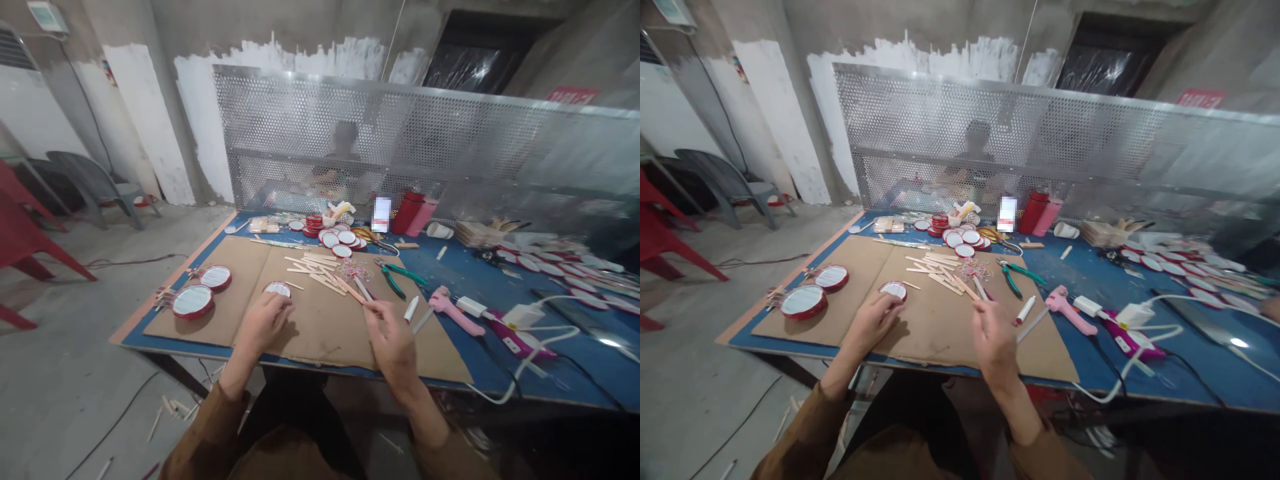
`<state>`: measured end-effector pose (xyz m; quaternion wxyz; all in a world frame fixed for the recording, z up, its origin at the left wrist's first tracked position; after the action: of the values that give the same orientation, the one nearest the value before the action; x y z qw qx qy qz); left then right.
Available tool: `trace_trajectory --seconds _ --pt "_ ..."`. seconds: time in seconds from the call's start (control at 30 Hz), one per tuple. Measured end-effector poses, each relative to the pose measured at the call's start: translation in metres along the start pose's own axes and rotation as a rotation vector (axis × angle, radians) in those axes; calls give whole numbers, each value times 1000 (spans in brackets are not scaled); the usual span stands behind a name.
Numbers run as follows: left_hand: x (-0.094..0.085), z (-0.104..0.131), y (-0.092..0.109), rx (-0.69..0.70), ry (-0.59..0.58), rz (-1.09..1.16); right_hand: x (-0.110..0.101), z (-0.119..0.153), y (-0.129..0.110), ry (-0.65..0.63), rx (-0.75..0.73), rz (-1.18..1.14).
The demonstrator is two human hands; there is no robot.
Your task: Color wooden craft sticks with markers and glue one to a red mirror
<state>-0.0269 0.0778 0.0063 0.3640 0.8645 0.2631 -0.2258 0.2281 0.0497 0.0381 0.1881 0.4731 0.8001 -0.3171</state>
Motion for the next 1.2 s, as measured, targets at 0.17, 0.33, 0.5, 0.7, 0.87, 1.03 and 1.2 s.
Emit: trace_trajectory --seconds 0.17,0.33,0.5,0.7,0.87,1.03,1.2 --pt "14 2 1 54 -144 -52 78 -33 -74 -493 -97 195" --pt "19 4 2 36 -269 140 135 -56 -88 -704 -65 330" --pt "27 0 0 -83 -394 236 161 -74 -47 -692 44 425" --pt "36 -6 4 -367 -287 4 168 -77 -15 -691 94 459" --pt "45 -8 19 -371 -158 176 159 -81 -24 -616 84 419" --pt "47 8 -2 -659 -39 990 114 -73 -47 -464 61 341" --pt "60 21 11 -830 -397 1512 53 -23 -81 -159 -429 -45"
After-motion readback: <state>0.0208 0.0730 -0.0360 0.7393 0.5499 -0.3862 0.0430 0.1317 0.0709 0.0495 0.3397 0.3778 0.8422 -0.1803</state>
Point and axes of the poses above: each hand's wrist, its own z-axis away from the middle knuckle, its own x-axis out of the palm, y = z × x, the point moved 7 cm from there along -z, towards the middle knuckle, and after that the axes turned 8 degrees about z, right-handed, at the moved point
